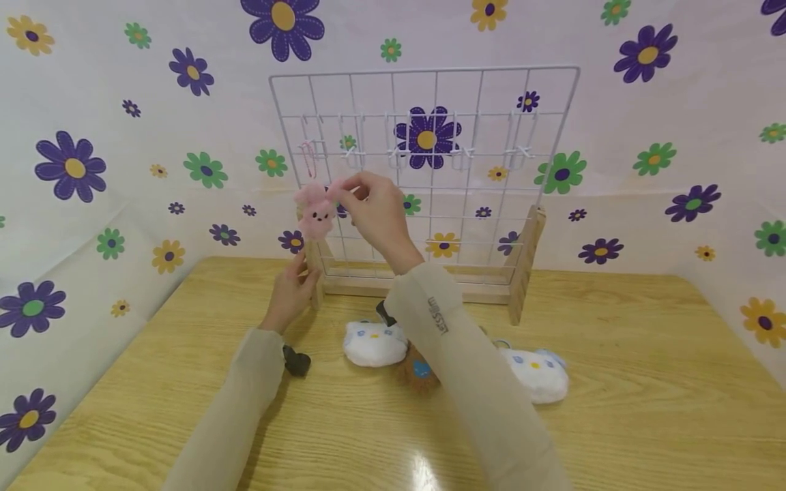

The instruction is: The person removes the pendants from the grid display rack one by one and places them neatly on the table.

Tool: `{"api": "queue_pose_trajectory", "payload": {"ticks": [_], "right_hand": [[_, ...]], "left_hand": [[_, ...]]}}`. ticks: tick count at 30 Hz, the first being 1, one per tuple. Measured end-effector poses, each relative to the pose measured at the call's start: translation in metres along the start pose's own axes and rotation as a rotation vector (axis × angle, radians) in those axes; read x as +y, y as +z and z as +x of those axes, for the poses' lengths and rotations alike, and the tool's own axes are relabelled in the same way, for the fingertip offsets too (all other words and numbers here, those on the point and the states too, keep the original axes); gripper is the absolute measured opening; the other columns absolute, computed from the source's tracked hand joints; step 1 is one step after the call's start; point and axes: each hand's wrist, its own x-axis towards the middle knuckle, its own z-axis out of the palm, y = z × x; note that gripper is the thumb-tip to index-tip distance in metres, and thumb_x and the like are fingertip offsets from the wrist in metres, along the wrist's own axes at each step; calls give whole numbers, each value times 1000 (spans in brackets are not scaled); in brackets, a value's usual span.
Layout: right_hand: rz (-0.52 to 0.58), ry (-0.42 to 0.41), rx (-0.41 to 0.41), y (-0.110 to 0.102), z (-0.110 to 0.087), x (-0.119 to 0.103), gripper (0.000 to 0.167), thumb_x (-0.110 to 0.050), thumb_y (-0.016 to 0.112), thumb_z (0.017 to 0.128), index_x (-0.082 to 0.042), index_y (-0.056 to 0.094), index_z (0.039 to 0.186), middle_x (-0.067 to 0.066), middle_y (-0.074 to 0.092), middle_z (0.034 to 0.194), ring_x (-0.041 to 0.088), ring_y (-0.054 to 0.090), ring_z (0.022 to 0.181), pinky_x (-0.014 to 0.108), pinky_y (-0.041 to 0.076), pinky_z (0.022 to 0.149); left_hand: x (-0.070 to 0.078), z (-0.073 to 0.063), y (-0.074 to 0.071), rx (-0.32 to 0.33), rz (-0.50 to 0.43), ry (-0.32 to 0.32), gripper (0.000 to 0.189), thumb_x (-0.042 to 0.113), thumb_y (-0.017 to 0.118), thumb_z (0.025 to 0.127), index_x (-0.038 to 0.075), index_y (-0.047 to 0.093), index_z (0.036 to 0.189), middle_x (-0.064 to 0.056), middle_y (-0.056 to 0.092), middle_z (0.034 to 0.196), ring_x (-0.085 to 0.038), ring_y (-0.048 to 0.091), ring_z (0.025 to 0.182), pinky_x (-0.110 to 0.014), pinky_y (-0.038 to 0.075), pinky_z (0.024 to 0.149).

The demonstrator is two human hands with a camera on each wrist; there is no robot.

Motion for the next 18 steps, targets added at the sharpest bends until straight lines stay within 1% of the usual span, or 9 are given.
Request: {"api": "queue_pose_trajectory", "payload": {"ticks": [3,5,7,11,12,14,18], "right_hand": [[17,2,2,3,2,-3,18,-15,64,102,-2,71,112,6,60,77,15,52,55,20,40,47],[30,0,11,5,4,-5,19,-14,64,102,-2,71,114,6,60,76,16,53,55,20,42,48],[48,-8,22,8,6,-6,20,-12,64,101,-2,71,117,7,60,76,22,54,55,20,43,48],[88,-38,49,14,9,-8,26,-9,63,101,0,67,126,18,64,82,35,57,60,20,47,49],[92,-41,57,15,9,-8,28,-9,63,101,-1,67,128,20,64,84,36,57,61,20,47,49],[99,-48,68,18,11,-9,30,-9,63,101,-1,65,131,22,65,86,35,57,60,19,48,49],[115,-45,86,22,13,-11,31,-7,63,101,0,64,131,20,65,82,28,55,54,19,46,48]], "left_hand": [[0,0,0,0,-7,-8,58,1,54,104,4,32,158,-34,48,143,-49,57,122,-52,54,95],[0,0,0,0,-12,-4,58,1,54,104,4,33,158,-33,49,143,-49,57,122,-52,55,95],[0,0,0,2,-14,1,57,1,54,104,4,34,157,-33,49,143,-48,57,122,-52,55,94],[0,0,0,0,-13,13,57,1,54,104,2,33,157,-33,48,143,-49,56,123,-53,54,95],[1,0,0,-1,-11,15,57,1,54,104,2,33,157,-34,48,144,-49,56,123,-53,54,95],[1,0,-1,-3,-9,17,57,0,53,104,1,33,157,-34,47,144,-50,56,123,-53,54,95],[1,-1,-1,-5,-6,10,57,1,53,105,2,32,157,-34,47,144,-50,56,123,-53,54,95]]}}
